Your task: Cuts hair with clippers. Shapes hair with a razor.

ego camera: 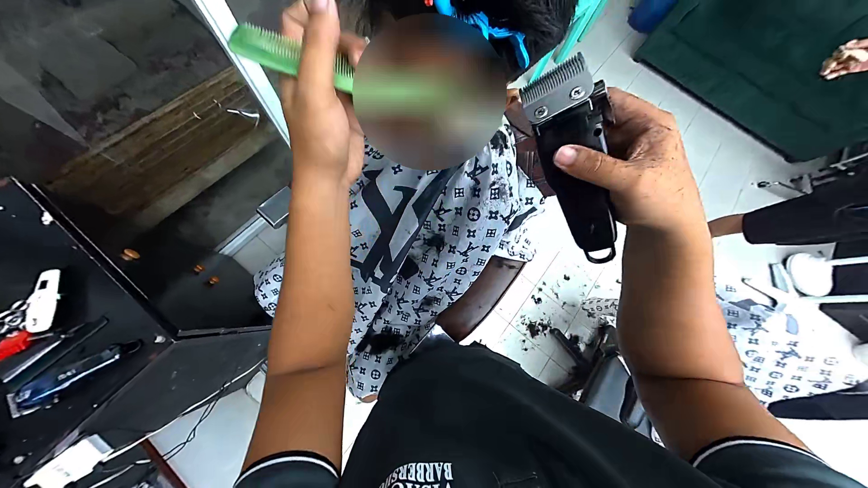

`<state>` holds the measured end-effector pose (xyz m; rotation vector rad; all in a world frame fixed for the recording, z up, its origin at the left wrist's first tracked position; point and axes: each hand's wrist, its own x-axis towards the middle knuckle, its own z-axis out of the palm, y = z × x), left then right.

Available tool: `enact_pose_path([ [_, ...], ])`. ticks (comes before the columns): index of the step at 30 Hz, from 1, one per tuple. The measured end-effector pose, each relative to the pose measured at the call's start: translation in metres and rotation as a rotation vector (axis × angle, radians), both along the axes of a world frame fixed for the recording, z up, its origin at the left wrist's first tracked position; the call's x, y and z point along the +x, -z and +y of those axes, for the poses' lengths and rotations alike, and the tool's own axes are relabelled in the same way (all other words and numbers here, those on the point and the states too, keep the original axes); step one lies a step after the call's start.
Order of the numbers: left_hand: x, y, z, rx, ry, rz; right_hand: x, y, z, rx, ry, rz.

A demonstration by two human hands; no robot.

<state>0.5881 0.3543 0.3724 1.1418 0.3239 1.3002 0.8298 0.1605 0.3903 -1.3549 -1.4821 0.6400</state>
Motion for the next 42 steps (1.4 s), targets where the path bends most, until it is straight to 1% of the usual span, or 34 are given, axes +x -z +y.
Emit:
enact_pose_path([
  [2, 0.003, -0.008, 0.017, -0.016, -0.003, 0.041, -0.003, -0.006, -0.001, -0.025, 0.000, -0.052],
  [4, -0.001, -0.007, 0.027, -0.050, -0.006, 0.079, -0.005, -0.010, 0.001, -0.074, 0.014, -0.113],
  [7, -0.010, 0.010, 0.023, -0.075, 0.003, 0.041, -0.006, -0.016, 0.009, -0.172, 0.012, -0.164],
  [8, -0.009, 0.018, 0.013, -0.067, 0.001, 0.028, -0.007, -0.016, 0.014, -0.199, 0.010, -0.171],
  [10, 0.000, 0.034, -0.014, -0.025, 0.023, 0.075, -0.009, -0.018, 0.024, -0.243, 0.009, -0.205],
  [12, 0.016, 0.050, -0.046, -0.017, 0.127, 0.114, -0.013, -0.021, 0.034, -0.282, 0.017, -0.251],
  [14, 0.032, 0.061, -0.070, -0.055, 0.270, 0.112, -0.016, -0.024, 0.042, -0.316, 0.025, -0.281],
  [16, 0.045, 0.066, -0.086, -0.105, 0.377, 0.061, -0.018, -0.025, 0.048, -0.339, 0.033, -0.289],
  [19, 0.056, 0.070, -0.092, -0.132, 0.445, -0.038, -0.020, -0.027, 0.053, -0.359, 0.044, -0.301],
  [27, 0.058, 0.071, -0.089, -0.143, 0.475, -0.103, -0.018, -0.033, 0.060, -0.398, 0.052, -0.340],
  [42, 0.060, 0.073, -0.085, -0.138, 0.469, -0.084, -0.016, -0.036, 0.068, -0.415, 0.043, -0.333],
])
